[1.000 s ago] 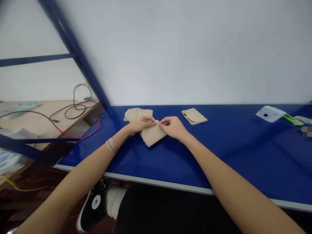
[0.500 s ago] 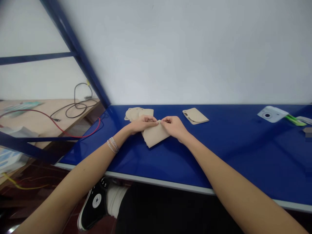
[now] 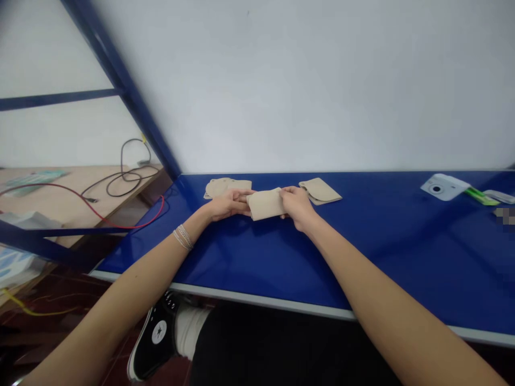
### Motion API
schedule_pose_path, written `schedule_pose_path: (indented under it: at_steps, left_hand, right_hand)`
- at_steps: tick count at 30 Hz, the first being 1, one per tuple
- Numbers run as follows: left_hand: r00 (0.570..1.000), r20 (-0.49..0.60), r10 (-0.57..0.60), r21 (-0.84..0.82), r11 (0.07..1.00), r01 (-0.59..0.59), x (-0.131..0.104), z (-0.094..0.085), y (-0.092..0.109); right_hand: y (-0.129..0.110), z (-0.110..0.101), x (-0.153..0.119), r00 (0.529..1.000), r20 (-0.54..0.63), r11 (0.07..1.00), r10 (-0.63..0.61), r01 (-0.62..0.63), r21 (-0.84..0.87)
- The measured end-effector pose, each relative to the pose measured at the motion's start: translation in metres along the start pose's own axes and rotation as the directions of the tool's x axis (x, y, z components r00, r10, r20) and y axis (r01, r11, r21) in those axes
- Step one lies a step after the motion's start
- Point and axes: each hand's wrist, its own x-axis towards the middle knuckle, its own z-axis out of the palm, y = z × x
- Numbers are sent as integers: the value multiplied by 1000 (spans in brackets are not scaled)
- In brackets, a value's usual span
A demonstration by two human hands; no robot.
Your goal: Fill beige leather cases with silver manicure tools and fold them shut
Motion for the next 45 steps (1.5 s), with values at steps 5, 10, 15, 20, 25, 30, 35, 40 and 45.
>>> schedule_pose_path:
  at_steps: [5,10,15,20,25,30,35,40,45]
  left_hand:
    - [999,-38,23,33,999,-22,2,-3,-2]
    - [997,-72,-32,18,999,33,3,1,1]
    - [981,-156,-111,166,977,137,1,6,4]
    - [984,-176,-36,222,972,75,1,6,1]
    - [956,-290,52,30,999,-46,5,11,1]
    - [976,-215,-14,115,993,39,3,17,4]
    - [964,-264,22,154,988,20,4,14,2]
    - [885,-432,174,173,979,-108,6,7,7]
    - [609,-724,322,423,906,24,6,-18,12]
  right_hand:
    - [-6,1,-8,992,119,999,27,-30,19]
    - [-5,-1,-12,985,160,991,-58,75,-107]
    - [-2,-3,-13,951,294,966,-92,156,-204]
    - [-4,0,-12,964,264,997,31,-47,54]
    - [-6,3,-13,914,393,963,97,-187,197]
    - [-6,4,-12,958,280,984,62,-106,146]
    - [-7,3,-8,954,297,986,28,-76,150]
    - [4,4,-4,964,253,995,-86,67,80]
    - [18,20,-12,771,416,604,-482,636,-480]
